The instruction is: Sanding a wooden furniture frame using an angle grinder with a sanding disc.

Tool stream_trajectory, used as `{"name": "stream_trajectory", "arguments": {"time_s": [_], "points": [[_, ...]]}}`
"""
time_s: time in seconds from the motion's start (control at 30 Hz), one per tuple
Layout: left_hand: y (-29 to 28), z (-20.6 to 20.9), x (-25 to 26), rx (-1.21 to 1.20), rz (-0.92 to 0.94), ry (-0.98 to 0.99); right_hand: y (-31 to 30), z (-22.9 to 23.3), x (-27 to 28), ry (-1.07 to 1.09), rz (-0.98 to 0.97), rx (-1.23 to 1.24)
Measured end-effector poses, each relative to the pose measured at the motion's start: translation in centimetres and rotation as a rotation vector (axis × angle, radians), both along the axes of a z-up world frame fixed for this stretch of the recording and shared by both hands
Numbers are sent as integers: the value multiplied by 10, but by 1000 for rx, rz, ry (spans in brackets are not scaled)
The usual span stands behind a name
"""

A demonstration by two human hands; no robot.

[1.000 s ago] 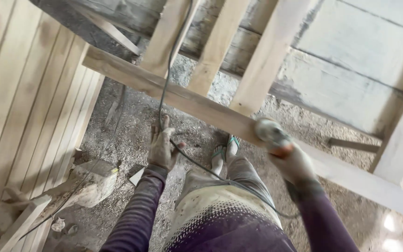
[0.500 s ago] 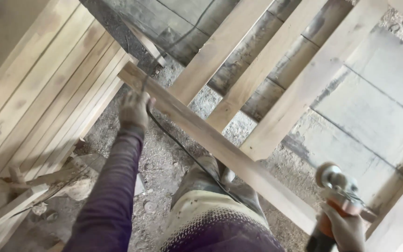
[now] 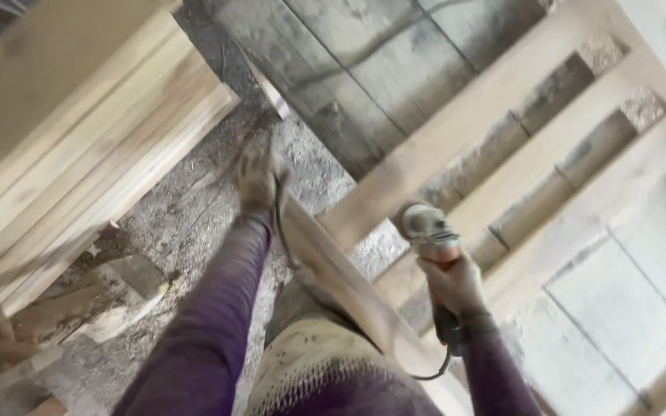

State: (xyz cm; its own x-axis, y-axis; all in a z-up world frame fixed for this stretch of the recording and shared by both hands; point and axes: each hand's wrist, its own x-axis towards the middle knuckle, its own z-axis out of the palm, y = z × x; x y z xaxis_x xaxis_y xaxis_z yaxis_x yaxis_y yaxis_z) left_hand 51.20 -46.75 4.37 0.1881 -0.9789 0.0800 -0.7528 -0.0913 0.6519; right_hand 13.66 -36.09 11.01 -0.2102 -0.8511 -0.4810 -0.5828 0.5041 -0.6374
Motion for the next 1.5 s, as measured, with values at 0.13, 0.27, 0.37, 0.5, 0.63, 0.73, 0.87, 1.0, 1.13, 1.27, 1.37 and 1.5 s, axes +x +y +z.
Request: {"name": "stream_trajectory", "arguments": {"time_s": [0.13,0.27,0.37,0.5,0.63,0.73,0.87,1.0,1.13,1.27,1.37,1.5], "points": [[-1,-28,11,-119,-105,-434,-62,5,61,60,196,-10],[6,-49,14,85,-118,-310,-88,-20,73,193,304,-67],[4,-53,17,42,-116,-339,-122,-27,60,210,250,-42],[3,-52,14,88,-154,-364,-161,-37,8,233,210,-107],[17,-57,13,81,-150,-366,-167,-62,-46,143,89,-143],[0,-73,19,16,-169,-433,-182,-55,-34,144,38,-71],[7,-60,15,54,-160,-368,-150,-31,29,137,140,-32],[0,-60,18,94,-174,-381,-107,-25,54,158,284,-64],[2,-50,15,75,-169,-341,-89,-13,56,225,391,-18],[1,-48,14,36,-164,-362,-108,-15,39,206,374,-27],[1,-54,14,52,-161,-365,-136,-22,13,186,268,-10],[0,-77,21,16,-166,-346,-157,-23,7,116,115,25]]}}
